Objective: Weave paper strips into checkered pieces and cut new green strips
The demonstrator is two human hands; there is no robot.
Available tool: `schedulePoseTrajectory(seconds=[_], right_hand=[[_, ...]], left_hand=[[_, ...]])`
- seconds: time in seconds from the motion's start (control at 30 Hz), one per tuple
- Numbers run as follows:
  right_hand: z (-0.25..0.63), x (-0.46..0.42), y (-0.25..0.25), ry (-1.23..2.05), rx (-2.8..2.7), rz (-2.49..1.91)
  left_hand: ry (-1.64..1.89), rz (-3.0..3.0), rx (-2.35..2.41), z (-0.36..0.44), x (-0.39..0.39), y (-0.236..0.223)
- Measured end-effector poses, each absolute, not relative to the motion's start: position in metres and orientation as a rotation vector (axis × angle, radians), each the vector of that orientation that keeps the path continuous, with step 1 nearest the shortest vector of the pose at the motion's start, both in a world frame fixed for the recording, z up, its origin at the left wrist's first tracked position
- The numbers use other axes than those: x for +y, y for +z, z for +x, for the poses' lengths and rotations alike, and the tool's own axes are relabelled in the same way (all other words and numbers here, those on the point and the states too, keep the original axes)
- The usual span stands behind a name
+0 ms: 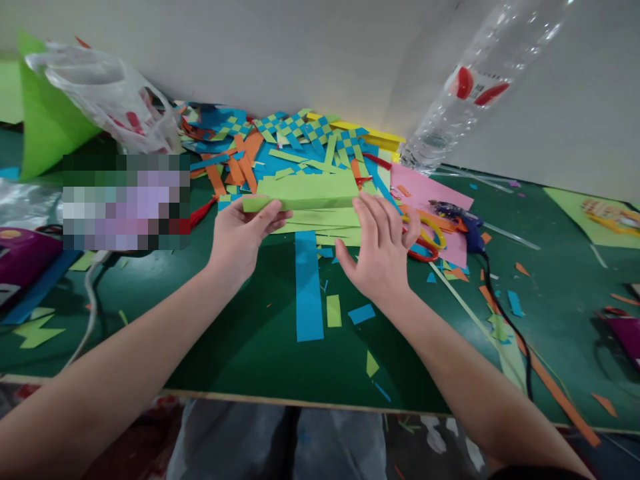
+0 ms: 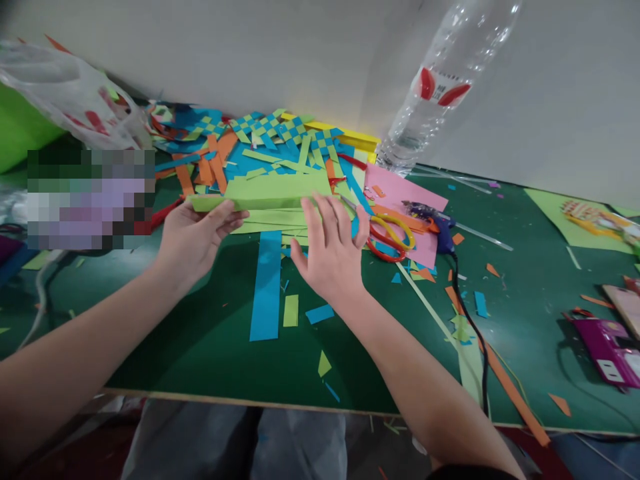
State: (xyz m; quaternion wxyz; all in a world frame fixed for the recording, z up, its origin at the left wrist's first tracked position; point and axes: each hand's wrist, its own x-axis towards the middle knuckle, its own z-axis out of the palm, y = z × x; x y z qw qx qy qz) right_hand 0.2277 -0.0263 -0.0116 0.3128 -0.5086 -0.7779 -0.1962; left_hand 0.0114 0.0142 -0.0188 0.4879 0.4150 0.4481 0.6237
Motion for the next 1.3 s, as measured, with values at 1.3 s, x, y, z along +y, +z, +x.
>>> schedulePoseTrajectory(seconds=[1.3], right_hand=[[0.221,-0.030,-0.017,-0.341,-2.335,-1.189]], left_hand=[[0.886,1.914,1.217,0.016,-0.004,-0.009]])
